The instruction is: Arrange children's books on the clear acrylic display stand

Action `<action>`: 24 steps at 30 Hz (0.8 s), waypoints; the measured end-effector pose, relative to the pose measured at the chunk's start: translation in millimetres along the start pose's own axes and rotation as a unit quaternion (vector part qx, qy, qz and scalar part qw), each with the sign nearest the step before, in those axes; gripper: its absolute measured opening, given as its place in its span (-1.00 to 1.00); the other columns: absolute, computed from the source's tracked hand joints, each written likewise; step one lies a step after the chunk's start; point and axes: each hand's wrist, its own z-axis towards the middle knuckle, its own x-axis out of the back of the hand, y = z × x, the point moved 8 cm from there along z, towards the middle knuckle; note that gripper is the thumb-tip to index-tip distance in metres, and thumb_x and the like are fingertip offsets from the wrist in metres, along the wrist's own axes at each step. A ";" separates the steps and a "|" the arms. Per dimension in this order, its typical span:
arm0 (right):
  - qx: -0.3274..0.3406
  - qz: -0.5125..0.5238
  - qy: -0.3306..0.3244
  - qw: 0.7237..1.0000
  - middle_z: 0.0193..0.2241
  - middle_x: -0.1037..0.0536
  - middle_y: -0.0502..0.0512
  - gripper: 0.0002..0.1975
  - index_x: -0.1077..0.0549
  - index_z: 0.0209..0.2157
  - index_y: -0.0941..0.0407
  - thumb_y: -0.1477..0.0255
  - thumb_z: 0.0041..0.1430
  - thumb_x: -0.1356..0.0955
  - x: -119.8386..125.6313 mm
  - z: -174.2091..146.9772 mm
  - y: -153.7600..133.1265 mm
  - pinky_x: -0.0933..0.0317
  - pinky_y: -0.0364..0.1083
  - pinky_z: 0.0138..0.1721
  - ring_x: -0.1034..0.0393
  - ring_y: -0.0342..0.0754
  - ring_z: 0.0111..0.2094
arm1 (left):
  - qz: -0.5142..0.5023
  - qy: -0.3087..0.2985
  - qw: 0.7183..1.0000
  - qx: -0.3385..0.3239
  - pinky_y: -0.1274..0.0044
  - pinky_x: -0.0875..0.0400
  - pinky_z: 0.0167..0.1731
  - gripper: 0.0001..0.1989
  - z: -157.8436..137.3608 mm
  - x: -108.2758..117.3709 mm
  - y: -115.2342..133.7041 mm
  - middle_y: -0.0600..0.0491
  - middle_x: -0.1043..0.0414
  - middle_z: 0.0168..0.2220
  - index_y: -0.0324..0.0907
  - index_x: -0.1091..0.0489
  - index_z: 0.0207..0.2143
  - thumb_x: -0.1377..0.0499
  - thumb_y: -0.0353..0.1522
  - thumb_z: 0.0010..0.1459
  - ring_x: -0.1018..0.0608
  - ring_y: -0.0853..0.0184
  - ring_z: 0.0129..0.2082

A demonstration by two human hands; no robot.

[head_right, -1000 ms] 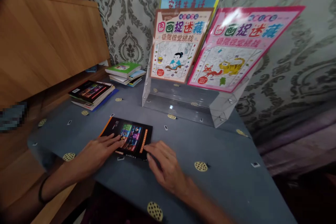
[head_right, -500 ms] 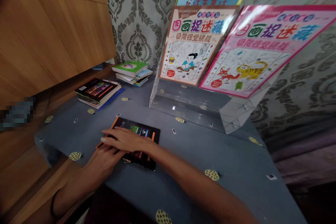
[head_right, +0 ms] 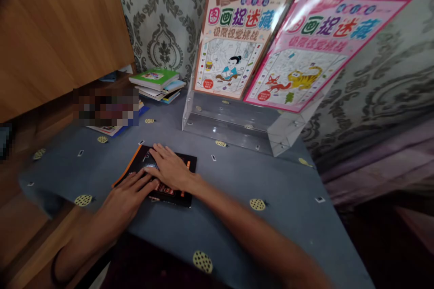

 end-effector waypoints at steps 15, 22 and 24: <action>-0.019 0.002 -0.010 1.000 0.39 -0.08 0.31 -0.34 -0.07 0.38 0.17 0.07 0.44 -0.08 17.1 -80.7 8.6 0.18 0.29 0.39 0.18 0.10 0.43 | -0.004 0.031 0.999 -0.005 0.13 -0.38 0.17 -0.33 -3.3 -0.9 -0.7 -0.10 -0.35 0.25 -0.10 -0.29 0.26 0.04 -0.64 0.13 -0.38 0.08 0.27; 0.050 0.097 -0.080 0.991 0.42 0.03 0.20 -0.24 0.21 0.44 0.09 0.06 0.40 -0.17 15.4 -128.3 -46.0 0.24 0.18 0.42 0.22 0.01 0.44 | 0.019 0.047 0.999 0.000 0.12 -0.36 0.17 -0.33 -4.4 2.3 3.1 -0.05 -0.37 0.25 -0.09 -0.27 0.27 0.06 -0.65 0.13 -0.38 0.07 0.26; 0.048 0.114 -0.104 0.987 0.43 0.07 0.16 -0.23 0.25 0.44 0.05 0.08 0.40 -0.19 13.7 -136.0 -54.4 0.23 0.18 0.42 0.24 0.01 0.44 | 0.033 0.048 0.998 0.000 0.13 -0.35 0.18 -0.33 -4.8 3.8 5.2 -0.04 -0.37 0.24 -0.09 -0.27 0.26 0.06 -0.65 0.13 -0.39 0.07 0.26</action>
